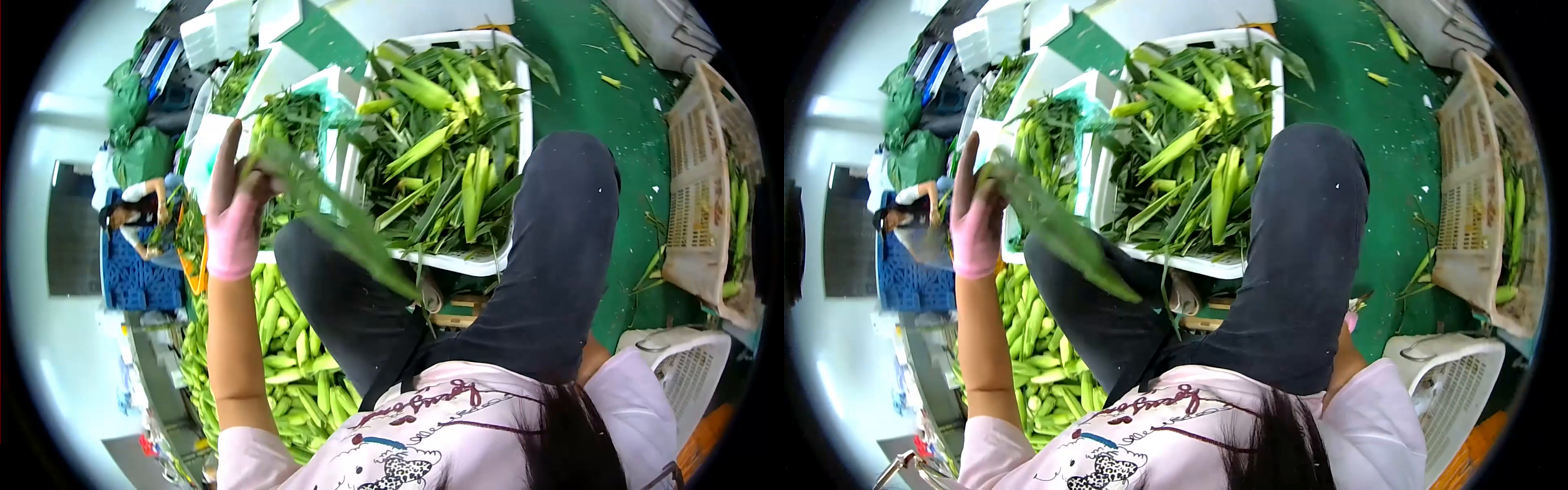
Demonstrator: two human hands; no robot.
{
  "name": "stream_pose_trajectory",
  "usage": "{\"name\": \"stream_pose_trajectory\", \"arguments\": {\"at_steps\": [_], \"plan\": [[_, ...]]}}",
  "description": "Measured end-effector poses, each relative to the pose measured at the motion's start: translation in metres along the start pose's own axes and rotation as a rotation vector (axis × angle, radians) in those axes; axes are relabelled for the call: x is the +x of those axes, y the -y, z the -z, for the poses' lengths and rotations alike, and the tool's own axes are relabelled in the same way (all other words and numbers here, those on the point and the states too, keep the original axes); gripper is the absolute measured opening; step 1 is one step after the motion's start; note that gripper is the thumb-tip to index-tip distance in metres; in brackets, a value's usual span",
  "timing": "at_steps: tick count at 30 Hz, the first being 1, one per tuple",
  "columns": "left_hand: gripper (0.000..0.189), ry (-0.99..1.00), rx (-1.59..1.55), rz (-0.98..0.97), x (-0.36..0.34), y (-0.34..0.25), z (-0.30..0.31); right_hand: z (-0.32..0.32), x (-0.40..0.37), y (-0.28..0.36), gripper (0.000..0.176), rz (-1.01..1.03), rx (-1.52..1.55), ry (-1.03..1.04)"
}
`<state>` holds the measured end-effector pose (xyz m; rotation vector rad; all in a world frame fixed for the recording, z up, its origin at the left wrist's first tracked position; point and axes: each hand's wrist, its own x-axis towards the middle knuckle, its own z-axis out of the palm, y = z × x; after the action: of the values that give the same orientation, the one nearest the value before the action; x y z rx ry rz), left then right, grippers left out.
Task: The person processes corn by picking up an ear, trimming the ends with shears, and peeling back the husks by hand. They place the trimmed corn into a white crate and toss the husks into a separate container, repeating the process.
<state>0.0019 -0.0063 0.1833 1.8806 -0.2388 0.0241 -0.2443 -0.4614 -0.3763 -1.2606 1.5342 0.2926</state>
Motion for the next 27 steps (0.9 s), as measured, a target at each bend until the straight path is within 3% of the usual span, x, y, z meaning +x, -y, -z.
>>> {"name": "stream_pose_trajectory", "arguments": {"at_steps": [2, 5, 8, 11, 13, 14, 16, 17, 19, 20, 22, 23, 25, 26, 27], "plan": [[0.075, 0.057, -0.083, 0.02, 0.001, 0.022, 0.008, 0.006, 0.019, 0.007, 0.049, 0.12, 0.177, -0.066], [0.068, -0.175, -0.169, 0.028, -0.031, 0.063, 0.047, 0.03, 0.076, 0.06, 0.048, 0.552, 0.518, -0.064], [0.049, -0.594, -0.307, 0.089, -0.086, 0.12, 0.084, 0.075, 0.037, 0.224, 0.051, 1.042, 0.393, -0.074], [0.021, -0.677, -0.545, 0.16, -0.141, 0.161, 0.098, 0.093, -0.085, 0.374, 0.052, 1.346, 0.246, -0.018], [0.022, -0.744, -0.535, 0.101, -0.146, 0.154, 0.089, 0.081, -0.213, 0.437, 0.046, 1.266, 0.15, 0.208], [0.022, -0.783, -0.514, 0.059, -0.137, 0.137, 0.079, 0.066, -0.26, 0.459, 0.047, 1.385, 0.176, 0.362], [0.026, -0.729, -0.433, -0.028, -0.112, 0.112, 0.057, 0.04, -0.333, 0.489, 0.053, 1.377, -0.084, 0.574], [0.036, -0.637, -0.36, -0.072, -0.096, 0.094, 0.041, 0.023, -0.367, 0.496, 0.056, 1.394, -0.191, 0.637], [0.071, -0.487, -0.301, -0.122, -0.068, 0.08, 0.004, -0.009, -0.421, 0.479, 0.059, 1.497, -0.267, 0.572], [0.083, -0.453, -0.018, -0.028, -0.065, 0.075, -0.015, -0.015, -0.425, 0.473, 0.057, 1.49, -0.317, 0.606], [0.068, -0.41, 0.595, -0.355, -0.076, 0.074, -0.062, -0.022, -0.434, 0.448, 0.057, 1.475, -0.327, 0.725], [0.052, -0.135, 0.662, -0.359, -0.089, 0.068, -0.084, -0.022, -0.439, 0.429, 0.059, 1.464, -0.286, 0.812], [0.046, 0.582, 0.424, -0.271, -0.12, 0.079, -0.136, -0.01, -0.452, 0.397, 0.062, 1.289, -0.292, 0.844], [0.039, 0.897, 0.473, -0.07, -0.129, 0.09, -0.163, -0.007, -0.457, 0.381, 0.059, 1.298, -0.15, 0.855], [0.036, 1.085, 0.451, 0.092, -0.135, 0.117, -0.186, 0.002, -0.455, 0.376, 0.06, 1.308, -0.138, 0.861]]}}
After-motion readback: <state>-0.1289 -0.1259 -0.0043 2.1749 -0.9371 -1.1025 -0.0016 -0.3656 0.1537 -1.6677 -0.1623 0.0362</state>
